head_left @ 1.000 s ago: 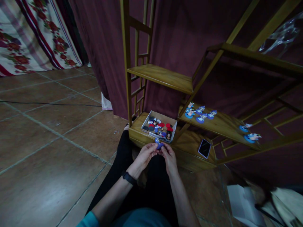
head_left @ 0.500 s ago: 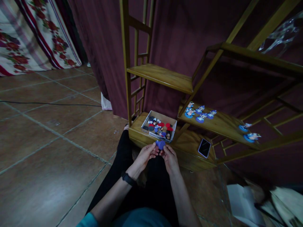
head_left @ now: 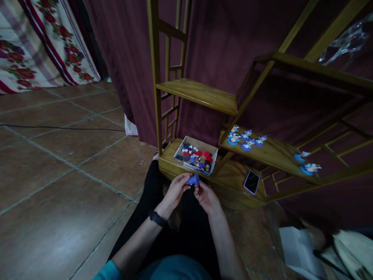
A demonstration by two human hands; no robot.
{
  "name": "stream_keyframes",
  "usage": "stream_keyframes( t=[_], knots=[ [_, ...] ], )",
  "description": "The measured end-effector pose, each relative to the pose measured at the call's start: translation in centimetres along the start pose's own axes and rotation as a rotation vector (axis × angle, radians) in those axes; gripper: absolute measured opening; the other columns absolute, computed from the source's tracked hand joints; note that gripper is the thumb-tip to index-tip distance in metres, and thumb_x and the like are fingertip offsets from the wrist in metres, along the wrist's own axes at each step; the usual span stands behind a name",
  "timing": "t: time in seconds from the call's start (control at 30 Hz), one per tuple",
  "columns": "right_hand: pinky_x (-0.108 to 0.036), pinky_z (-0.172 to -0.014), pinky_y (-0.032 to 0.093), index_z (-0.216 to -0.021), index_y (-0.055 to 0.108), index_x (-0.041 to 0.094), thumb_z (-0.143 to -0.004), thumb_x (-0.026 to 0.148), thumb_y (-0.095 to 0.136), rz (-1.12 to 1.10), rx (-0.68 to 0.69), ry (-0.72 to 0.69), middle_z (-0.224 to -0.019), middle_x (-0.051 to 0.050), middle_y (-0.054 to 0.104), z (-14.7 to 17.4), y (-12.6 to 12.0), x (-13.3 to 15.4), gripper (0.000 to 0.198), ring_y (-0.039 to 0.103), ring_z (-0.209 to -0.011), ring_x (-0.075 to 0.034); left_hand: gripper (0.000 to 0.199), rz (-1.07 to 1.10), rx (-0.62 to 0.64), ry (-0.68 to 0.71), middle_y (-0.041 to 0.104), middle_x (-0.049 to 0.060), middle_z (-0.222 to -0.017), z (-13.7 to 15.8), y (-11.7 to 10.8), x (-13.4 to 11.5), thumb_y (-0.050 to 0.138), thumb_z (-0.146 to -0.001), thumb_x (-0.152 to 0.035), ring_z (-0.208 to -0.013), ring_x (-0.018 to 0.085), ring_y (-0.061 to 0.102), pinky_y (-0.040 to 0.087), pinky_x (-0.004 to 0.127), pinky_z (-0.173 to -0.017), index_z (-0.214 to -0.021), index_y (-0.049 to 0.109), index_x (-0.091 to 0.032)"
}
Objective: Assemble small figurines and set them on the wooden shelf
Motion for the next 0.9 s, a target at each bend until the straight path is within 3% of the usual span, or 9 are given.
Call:
stream_keyframes(
  t=[0.17, 0.4, 0.6, 0.77, 0.9],
  knots=[
    [-0.016, -0.054, 0.050, -0.087, 0.065, 0.018, -0.069, 0.018, 0.069, 0.065, 0.020, -0.095, -0.065, 0.002, 0.065, 0.1, 0.4, 0.3, 0.018, 0.057, -0.053, -0.006, 0.024, 0.022, 0.053, 0.003, 0.065, 0.006, -0.081, -0.1, 0.2, 0.3, 0.070, -0.069, -0.025, -0.067, 0.009, 0.059, 0.048, 0.019, -0.062, -0.088, 0.066, -0.011],
    [-0.022, -0.059, 0.050, -0.096, 0.064, 0.019, -0.070, 0.028, 0.068, 0.217, 0.031, -0.260, -0.073, -0.001, 0.066, 0.6, 1.1, 0.5, 0.028, 0.059, -0.063, -0.009, 0.021, 0.016, 0.056, -0.017, 0.066, 0.008, -0.081, 0.1, 0.3, 0.3, 0.068, -0.072, -0.025, -0.069, 0.011, 0.062, 0.049, 0.019, -0.062, -0.088, 0.065, -0.011],
    [-0.024, -0.062, 0.049, -0.104, 0.063, 0.021, -0.067, 0.025, 0.066, 0.401, 0.003, -0.351, -0.077, 0.000, 0.065, 0.5, 1.3, 0.2, 0.037, 0.057, -0.064, -0.010, 0.020, 0.029, 0.040, -0.020, 0.065, 0.005, -0.075, 0.0, 0.2, 0.2, 0.070, -0.070, -0.024, -0.065, 0.010, 0.061, 0.049, 0.018, -0.060, -0.084, 0.064, -0.012],
    [-0.021, -0.056, 0.046, -0.099, 0.066, 0.023, -0.068, 0.032, 0.064, 0.630, -0.062, -0.457, -0.083, 0.001, 0.065, 0.3, 1.2, 0.4, 0.032, 0.054, -0.064, -0.010, 0.020, 0.070, 0.045, -0.026, 0.064, 0.004, -0.073, 0.0, 0.3, 0.2, 0.071, -0.069, -0.025, -0.062, 0.009, 0.060, 0.050, 0.019, -0.059, -0.083, 0.063, -0.012],
    [-0.019, -0.052, 0.045, -0.088, 0.069, 0.022, -0.066, 0.034, 0.065, 0.702, -0.136, -0.511, -0.075, 0.002, 0.064, 0.0, 0.6, 0.6, 0.025, 0.053, -0.062, -0.010, 0.024, 0.068, 0.030, -0.061, 0.066, 0.006, -0.074, 0.1, 0.4, 0.1, 0.069, -0.071, -0.029, -0.063, 0.010, 0.062, 0.051, 0.021, -0.062, -0.085, 0.063, -0.011]
  ],
)
Point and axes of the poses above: each hand's wrist, its own z-axis away from the middle knuckle, its own y-axis out of the palm, x = y × z, the point moved 2 cm from there along -z, towards the middle knuckle
